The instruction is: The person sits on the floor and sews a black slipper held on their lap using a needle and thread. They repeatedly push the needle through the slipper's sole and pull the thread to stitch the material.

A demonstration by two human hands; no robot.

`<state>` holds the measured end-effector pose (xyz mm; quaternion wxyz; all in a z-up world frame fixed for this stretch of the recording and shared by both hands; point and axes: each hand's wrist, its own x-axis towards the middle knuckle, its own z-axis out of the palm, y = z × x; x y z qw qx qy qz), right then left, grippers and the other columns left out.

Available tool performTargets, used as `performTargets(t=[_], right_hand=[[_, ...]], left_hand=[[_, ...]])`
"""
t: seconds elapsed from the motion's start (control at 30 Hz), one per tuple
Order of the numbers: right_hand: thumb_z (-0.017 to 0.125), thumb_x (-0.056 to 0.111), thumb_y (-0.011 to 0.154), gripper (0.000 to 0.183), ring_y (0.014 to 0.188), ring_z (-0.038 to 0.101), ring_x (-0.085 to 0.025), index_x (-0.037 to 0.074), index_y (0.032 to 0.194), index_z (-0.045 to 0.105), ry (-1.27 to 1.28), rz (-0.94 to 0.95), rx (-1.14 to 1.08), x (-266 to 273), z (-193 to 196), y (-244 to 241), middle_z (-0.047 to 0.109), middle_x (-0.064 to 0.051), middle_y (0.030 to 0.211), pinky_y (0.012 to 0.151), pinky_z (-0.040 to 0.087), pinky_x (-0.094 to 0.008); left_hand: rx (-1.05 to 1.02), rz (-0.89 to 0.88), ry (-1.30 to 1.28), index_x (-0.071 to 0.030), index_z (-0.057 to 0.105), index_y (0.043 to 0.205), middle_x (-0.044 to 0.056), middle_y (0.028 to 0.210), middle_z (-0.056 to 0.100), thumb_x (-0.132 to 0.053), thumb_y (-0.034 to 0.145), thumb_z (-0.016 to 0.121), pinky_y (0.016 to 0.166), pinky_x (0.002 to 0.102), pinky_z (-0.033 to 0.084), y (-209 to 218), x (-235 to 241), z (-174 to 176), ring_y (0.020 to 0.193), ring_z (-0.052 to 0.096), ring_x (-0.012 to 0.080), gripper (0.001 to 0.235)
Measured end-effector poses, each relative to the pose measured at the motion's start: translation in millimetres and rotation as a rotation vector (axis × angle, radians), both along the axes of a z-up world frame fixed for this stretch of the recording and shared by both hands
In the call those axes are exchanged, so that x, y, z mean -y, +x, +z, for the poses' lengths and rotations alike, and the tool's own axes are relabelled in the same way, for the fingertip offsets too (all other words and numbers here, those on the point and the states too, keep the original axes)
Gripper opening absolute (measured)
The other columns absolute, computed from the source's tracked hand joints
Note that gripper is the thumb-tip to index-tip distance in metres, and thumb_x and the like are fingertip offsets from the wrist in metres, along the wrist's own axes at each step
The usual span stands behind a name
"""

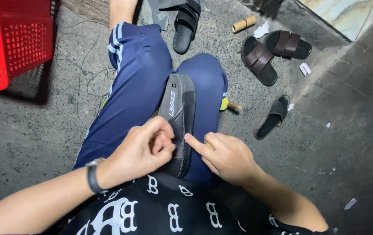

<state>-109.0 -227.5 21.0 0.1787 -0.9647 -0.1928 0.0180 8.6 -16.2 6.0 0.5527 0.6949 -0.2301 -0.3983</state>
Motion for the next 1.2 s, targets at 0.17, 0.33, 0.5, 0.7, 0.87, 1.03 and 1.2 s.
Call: performTargets(t=[0.17,0.33,0.5,0.7,0.87,1.03,1.2], right_hand=[[0.049,0.02,0.084,0.061,0.062,0.059,-0.016,0.034,0.142,0.038,-0.331,-0.073,-0.446,44,53,-7,0.049,0.001,0.078,0.049,0.051,-0.032],[0.057,0.032,0.09,0.037,0.086,0.066,-0.017,0.017,0.125,0.059,0.191,-0.133,-0.412,15,33,3,0.06,-0.001,0.115,0.066,0.052,-0.032],[0.057,0.006,0.091,0.013,0.078,0.06,-0.018,-0.002,0.085,0.065,1.041,-0.221,-0.362,-15,6,13,0.062,-0.012,0.086,0.071,0.047,-0.026],[0.065,-0.003,0.084,0.017,0.071,0.068,-0.013,-0.004,0.101,0.068,0.962,-0.279,-0.385,-23,11,20,0.069,-0.014,0.088,0.061,0.051,-0.019],[0.064,0.002,0.086,0.013,0.069,0.064,-0.013,-0.001,0.098,0.068,0.909,-0.284,-0.367,-21,7,20,0.069,-0.01,0.084,0.065,0.05,-0.022],[0.059,0.001,0.086,0.012,0.068,0.074,-0.016,-0.002,0.091,0.07,0.922,-0.43,-0.405,-14,5,18,0.071,-0.011,0.078,0.062,0.056,-0.019],[0.068,0.004,0.086,0.019,0.066,0.058,-0.011,0.004,0.105,0.068,0.868,-0.269,-0.315,-24,4,14,0.065,-0.007,0.084,0.06,0.046,-0.022]], left_hand=[[0.657,-0.21,-0.133,-0.007,0.056,0.097,0.008,0.082,0.052,-0.018,0.091,0.055,0.062,0.037,0.047,-2,20,1,0.075,0.053,0.0284,0.013],[0.827,-0.106,-0.083,-0.006,0.062,0.108,0.003,0.074,0.065,-0.031,0.092,0.06,0.053,0.035,0.043,-3,1,-1,0.061,0.058,0.021,0.029],[0.874,-0.321,0.06,-0.003,0.04,0.14,0.007,0.078,0.051,0.002,0.088,0.044,0.05,0.038,0.044,-4,-42,-6,0.068,0.049,0.0265,0.053],[0.01,-0.299,0.024,-0.011,0.037,0.135,-0.002,0.078,0.069,-0.001,0.079,0.051,0.066,0.025,0.052,15,-24,29,0.063,0.065,0.0103,0.058],[0.323,-0.298,0.004,-0.009,0.043,0.135,0.004,0.078,0.058,-0.007,0.089,0.049,0.057,0.029,0.047,19,-26,16,0.066,0.054,0.0165,0.046],[1.188,-0.343,-0.108,0.001,0.053,0.129,0.001,0.072,0.049,0.014,0.086,0.053,0.047,0.03,0.044,7,-26,-2,0.063,0.045,0.0179,0.045],[-0.418,-0.133,-0.162,-0.009,0.041,0.131,0.006,0.071,0.071,0.001,0.079,0.069,0.057,0.018,0.047,9,-18,37,0.059,0.058,0.0057,0.06]])
